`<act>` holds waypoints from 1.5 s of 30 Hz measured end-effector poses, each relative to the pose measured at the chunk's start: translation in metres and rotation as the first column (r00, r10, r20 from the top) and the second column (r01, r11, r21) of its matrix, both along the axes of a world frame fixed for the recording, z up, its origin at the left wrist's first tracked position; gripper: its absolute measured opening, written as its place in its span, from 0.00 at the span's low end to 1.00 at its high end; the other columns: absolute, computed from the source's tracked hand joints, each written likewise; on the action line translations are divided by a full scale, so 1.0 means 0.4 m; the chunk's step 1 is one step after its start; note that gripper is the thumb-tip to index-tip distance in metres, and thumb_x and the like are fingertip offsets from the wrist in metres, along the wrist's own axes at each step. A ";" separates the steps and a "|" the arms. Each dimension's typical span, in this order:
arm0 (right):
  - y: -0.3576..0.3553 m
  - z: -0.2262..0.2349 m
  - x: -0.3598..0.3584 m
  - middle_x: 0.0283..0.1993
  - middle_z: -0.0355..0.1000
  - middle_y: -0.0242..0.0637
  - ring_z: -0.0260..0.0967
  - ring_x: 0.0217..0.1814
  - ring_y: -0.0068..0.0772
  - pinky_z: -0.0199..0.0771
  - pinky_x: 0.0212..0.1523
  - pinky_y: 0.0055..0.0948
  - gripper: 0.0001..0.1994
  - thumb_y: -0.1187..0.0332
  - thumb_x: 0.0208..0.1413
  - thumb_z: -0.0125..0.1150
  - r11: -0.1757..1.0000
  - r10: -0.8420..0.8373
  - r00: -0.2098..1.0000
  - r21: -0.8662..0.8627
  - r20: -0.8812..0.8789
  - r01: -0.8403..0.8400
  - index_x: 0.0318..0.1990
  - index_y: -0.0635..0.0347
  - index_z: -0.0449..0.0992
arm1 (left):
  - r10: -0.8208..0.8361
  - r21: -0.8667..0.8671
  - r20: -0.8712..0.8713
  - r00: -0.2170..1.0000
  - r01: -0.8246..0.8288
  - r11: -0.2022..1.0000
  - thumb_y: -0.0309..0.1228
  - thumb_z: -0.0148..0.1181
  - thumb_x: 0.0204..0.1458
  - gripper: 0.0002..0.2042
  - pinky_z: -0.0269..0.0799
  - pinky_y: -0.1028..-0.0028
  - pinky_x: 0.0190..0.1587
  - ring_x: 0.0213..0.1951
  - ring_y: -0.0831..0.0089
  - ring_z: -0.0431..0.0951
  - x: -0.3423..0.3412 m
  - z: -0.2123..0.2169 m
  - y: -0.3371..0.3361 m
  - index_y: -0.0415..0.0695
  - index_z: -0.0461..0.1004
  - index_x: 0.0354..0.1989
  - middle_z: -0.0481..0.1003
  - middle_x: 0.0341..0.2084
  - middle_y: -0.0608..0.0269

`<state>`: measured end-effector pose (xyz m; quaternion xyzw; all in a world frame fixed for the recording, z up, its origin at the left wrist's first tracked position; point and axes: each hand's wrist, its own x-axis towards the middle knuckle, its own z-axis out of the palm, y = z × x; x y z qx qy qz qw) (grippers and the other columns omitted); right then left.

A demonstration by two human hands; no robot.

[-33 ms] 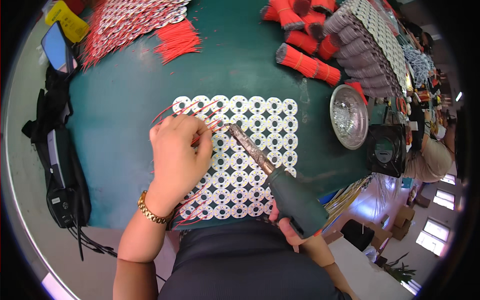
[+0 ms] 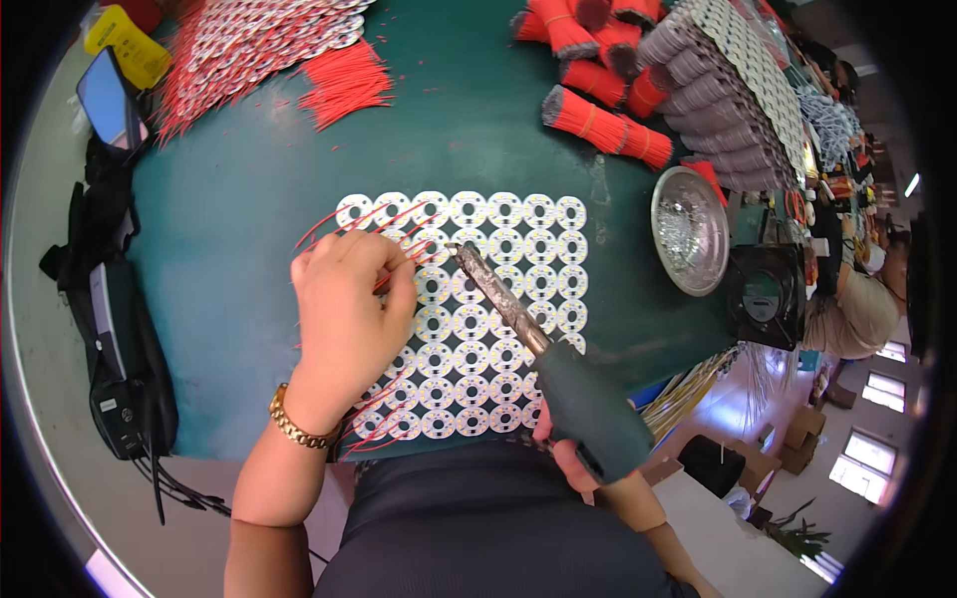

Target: The person solders wires to circular LED circuit boards by picking up wires by hand, placing them onto the boards, and soldering each wire using a soldering iron.

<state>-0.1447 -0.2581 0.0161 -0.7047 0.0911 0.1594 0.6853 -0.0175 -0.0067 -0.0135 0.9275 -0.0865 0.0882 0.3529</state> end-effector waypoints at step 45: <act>0.064 -0.113 -0.085 0.36 0.70 0.35 0.67 0.33 0.20 0.65 0.29 0.23 0.40 0.31 0.52 0.58 0.996 0.086 0.989 -0.005 0.121 -0.086 0.58 0.57 0.66 | 0.006 -0.158 -0.157 0.988 -0.031 0.987 0.23 0.66 0.43 0.06 0.70 0.72 0.26 0.18 0.72 0.74 -0.032 0.016 0.024 0.39 0.73 0.21 0.74 0.17 0.61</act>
